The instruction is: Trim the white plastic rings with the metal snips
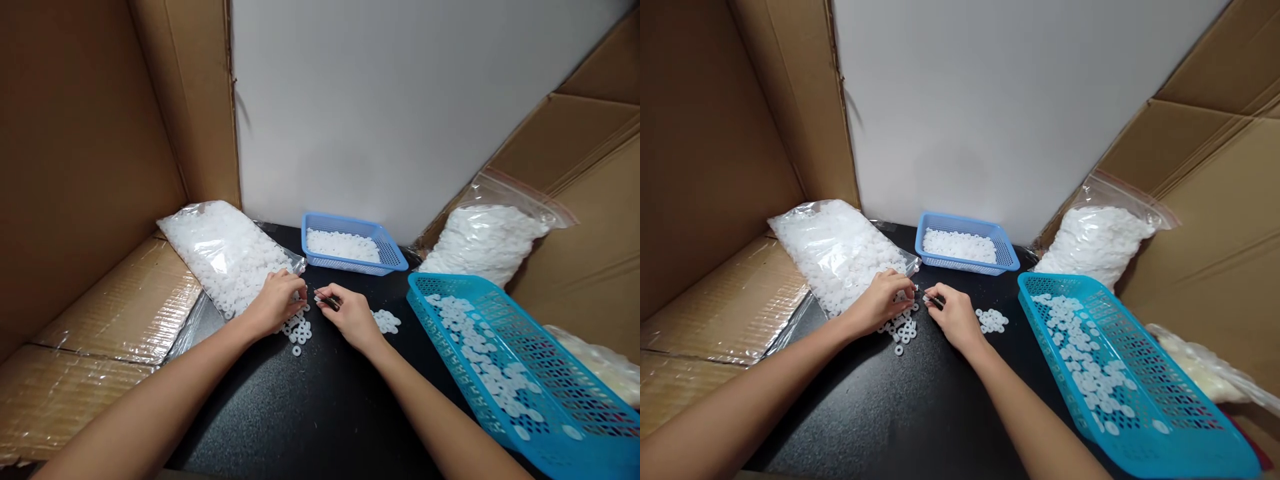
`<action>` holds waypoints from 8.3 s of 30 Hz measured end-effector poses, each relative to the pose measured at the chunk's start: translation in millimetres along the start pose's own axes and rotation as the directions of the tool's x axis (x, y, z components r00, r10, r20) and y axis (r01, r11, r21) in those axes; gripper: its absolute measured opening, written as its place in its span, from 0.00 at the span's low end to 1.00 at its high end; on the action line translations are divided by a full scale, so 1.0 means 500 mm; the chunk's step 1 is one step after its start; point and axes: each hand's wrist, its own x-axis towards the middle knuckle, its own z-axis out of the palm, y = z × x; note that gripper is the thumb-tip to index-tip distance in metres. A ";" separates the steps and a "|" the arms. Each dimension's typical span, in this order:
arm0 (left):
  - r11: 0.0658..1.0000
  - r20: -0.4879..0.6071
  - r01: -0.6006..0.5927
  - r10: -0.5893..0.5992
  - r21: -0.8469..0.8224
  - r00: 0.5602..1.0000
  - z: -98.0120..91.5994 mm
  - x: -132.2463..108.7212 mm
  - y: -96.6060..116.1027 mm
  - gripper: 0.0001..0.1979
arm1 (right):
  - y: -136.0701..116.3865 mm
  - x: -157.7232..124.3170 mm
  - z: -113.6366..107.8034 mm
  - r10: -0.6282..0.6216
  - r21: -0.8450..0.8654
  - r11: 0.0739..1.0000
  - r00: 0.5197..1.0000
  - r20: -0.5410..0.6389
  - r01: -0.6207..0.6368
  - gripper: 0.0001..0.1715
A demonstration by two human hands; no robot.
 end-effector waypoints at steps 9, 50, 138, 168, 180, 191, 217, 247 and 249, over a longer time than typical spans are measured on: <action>0.799 -0.167 0.147 -0.295 -0.583 0.941 -0.009 0.016 0.003 0.12 | -0.017 -0.005 0.018 -0.043 0.109 0.993 0.997 0.063 0.036 0.04; -0.066 0.420 0.415 -0.181 -0.907 0.889 0.040 -0.043 0.130 0.22 | -0.117 -0.075 -0.064 -0.072 0.546 0.828 0.990 -0.124 0.129 0.10; 0.239 0.131 0.191 -0.244 -0.952 0.961 0.025 -0.044 0.154 0.12 | -0.123 -0.103 -0.146 -0.616 -0.532 0.694 0.782 -0.091 0.485 0.34; 0.222 0.331 0.381 -0.233 -0.897 0.915 0.006 -0.044 0.151 0.11 | -0.124 -0.108 -0.176 -0.624 -0.610 0.604 0.780 0.038 0.513 0.20; 0.242 0.382 0.422 -0.198 -0.873 0.903 -0.002 -0.047 0.149 0.11 | -0.127 -0.106 -0.183 -0.650 -0.625 0.561 0.756 0.074 0.543 0.19; 0.214 0.390 0.430 -0.203 -0.877 0.898 -0.004 -0.044 0.151 0.11 | -0.128 -0.110 -0.176 -0.630 -0.634 0.581 0.775 0.048 0.511 0.18; 0.739 -0.073 -0.107 0.079 -0.665 0.994 0.001 -0.054 0.147 0.20 | -0.108 -0.086 -0.156 -0.308 -0.483 0.869 0.883 -0.354 0.110 0.20; 0.854 -0.052 -0.114 0.101 -0.507 0.993 0.017 -0.045 0.133 0.09 | -0.121 -0.087 -0.100 0.298 0.721 0.627 0.946 0.128 -0.296 0.17; 0.854 -0.075 -0.141 0.119 -0.501 0.990 0.017 -0.044 0.130 0.08 | -0.122 -0.087 -0.100 0.275 0.725 0.627 0.951 0.138 -0.287 0.15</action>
